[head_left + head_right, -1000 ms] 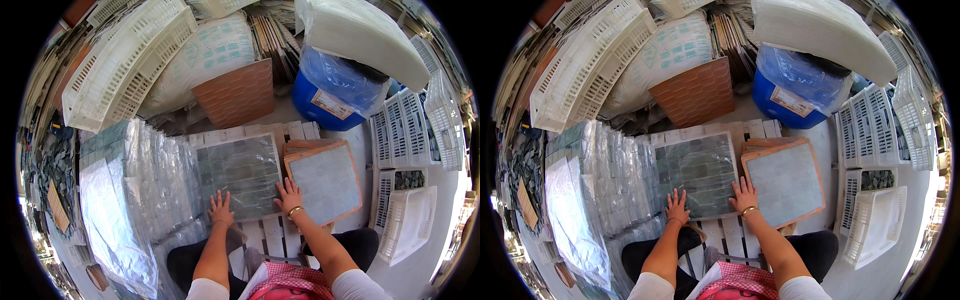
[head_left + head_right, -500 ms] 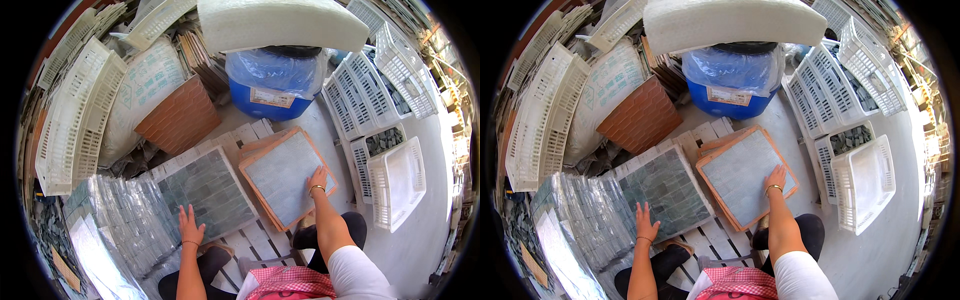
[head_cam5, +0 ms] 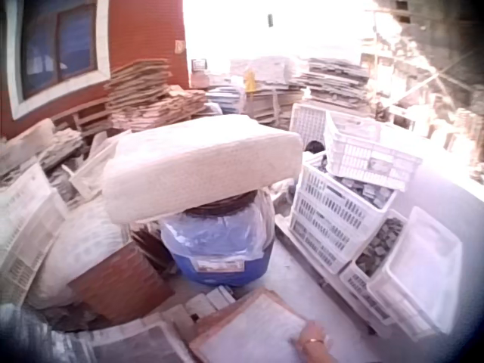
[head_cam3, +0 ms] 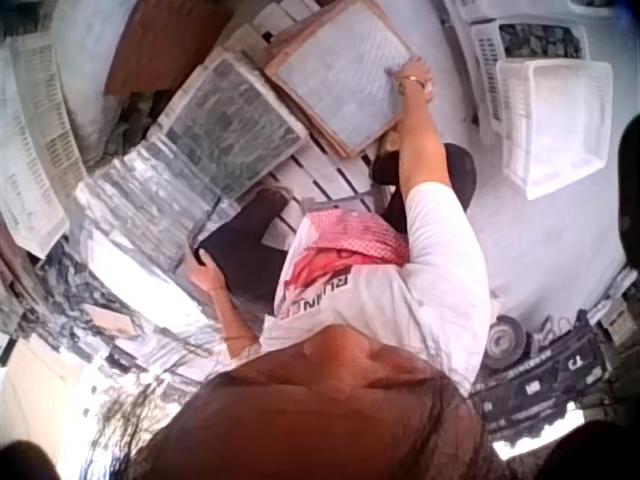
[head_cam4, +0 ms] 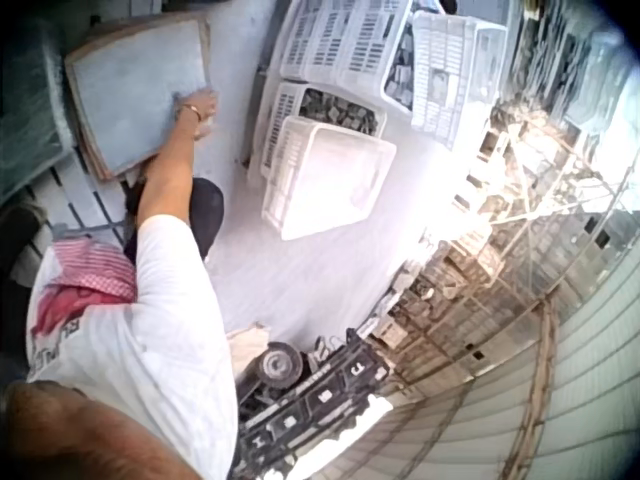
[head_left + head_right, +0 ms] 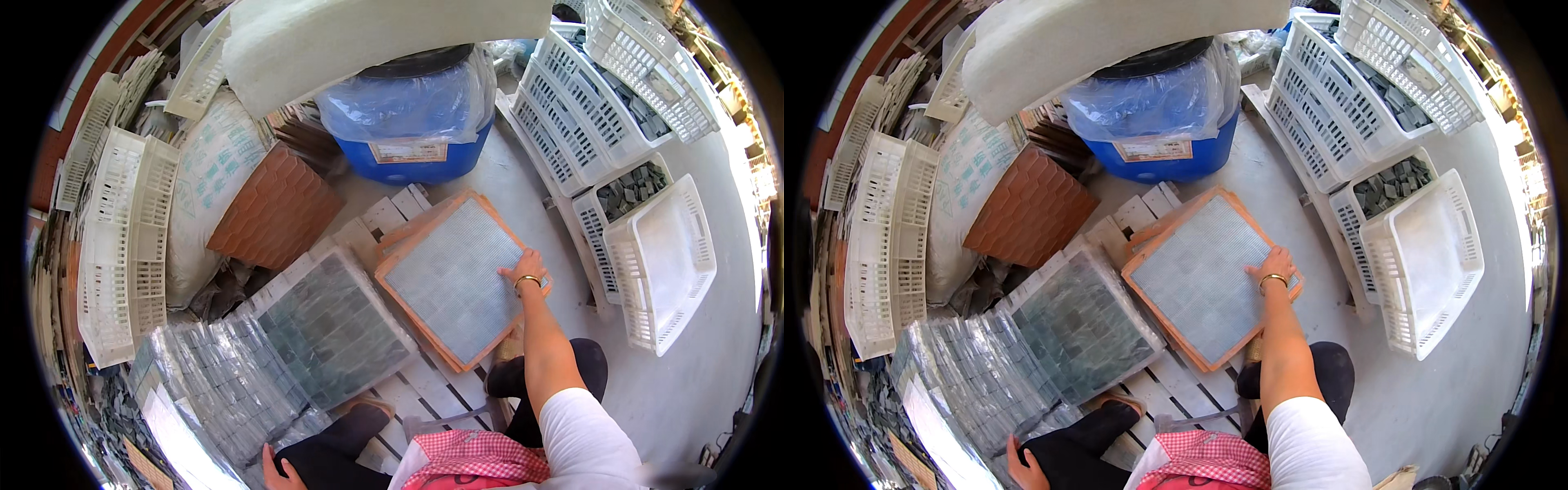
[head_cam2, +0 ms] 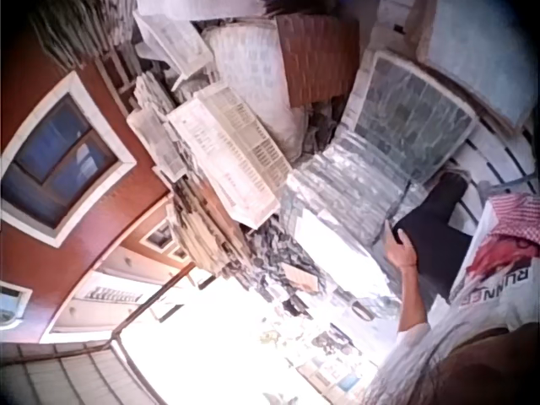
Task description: The person sits on the ground and repeatedly picks up sheets of green tiles, removes them from plastic wrapping, and places them into a stack. The person also handles orange tile trays, placing them aside.
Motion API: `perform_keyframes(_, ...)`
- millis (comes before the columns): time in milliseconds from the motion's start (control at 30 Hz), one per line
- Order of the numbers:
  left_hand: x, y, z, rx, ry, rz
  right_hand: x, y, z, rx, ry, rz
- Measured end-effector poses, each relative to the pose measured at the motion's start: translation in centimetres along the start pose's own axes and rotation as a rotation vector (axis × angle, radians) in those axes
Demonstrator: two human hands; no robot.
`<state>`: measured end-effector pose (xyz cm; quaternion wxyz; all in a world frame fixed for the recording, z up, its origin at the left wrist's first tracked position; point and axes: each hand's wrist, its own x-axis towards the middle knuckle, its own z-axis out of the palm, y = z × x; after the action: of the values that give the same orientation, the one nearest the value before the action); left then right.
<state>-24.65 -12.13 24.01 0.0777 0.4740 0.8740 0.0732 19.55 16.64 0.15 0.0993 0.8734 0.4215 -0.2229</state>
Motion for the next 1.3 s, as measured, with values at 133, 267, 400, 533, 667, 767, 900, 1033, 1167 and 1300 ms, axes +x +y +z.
perform_keyframes(133,0.3,-0.4,0.5,0.018,-0.018,0.006,1.0,0.7,-0.3,0.011,0.039,-0.011)
perform_keyframes(267,0.3,-0.7,0.7,-0.003,-0.015,-0.01,2.2,1.1,0.0,0.043,0.057,-0.023)
perform_keyframes(400,0.1,-1.3,0.9,-0.178,-0.03,-0.107,4.1,1.9,-0.7,0.078,-0.032,-0.128)
perform_keyframes(533,-0.1,-0.8,0.9,-0.133,0.049,-0.063,3.5,1.2,-2.5,0.084,-0.127,-0.177)
perform_keyframes(667,0.1,-1.1,0.9,-0.149,0.047,-0.056,5.2,2.6,-1.6,0.135,-0.209,-0.215)
perform_keyframes(767,0.0,-0.8,0.9,-0.158,0.059,-0.075,4.6,2.3,-1.7,0.179,-0.202,-0.216)
perform_keyframes(900,-0.4,-3.1,1.6,-0.18,0.08,-0.068,1.4,1.0,-3.8,0.096,-0.188,-0.232)
perform_keyframes(1033,-0.4,-2.6,1.5,-0.173,0.077,-0.035,-0.3,1.3,-4.9,-0.013,-0.141,-0.454)
perform_keyframes(1167,-0.5,-2.3,2.1,-0.046,0.111,0.075,-4.9,0.9,-7.0,0.027,-0.056,-0.725)
perform_keyframes(1300,-0.1,3.2,4.1,-0.342,-0.045,0.29,-13.7,-0.3,-10.7,0.14,-0.06,-0.84)
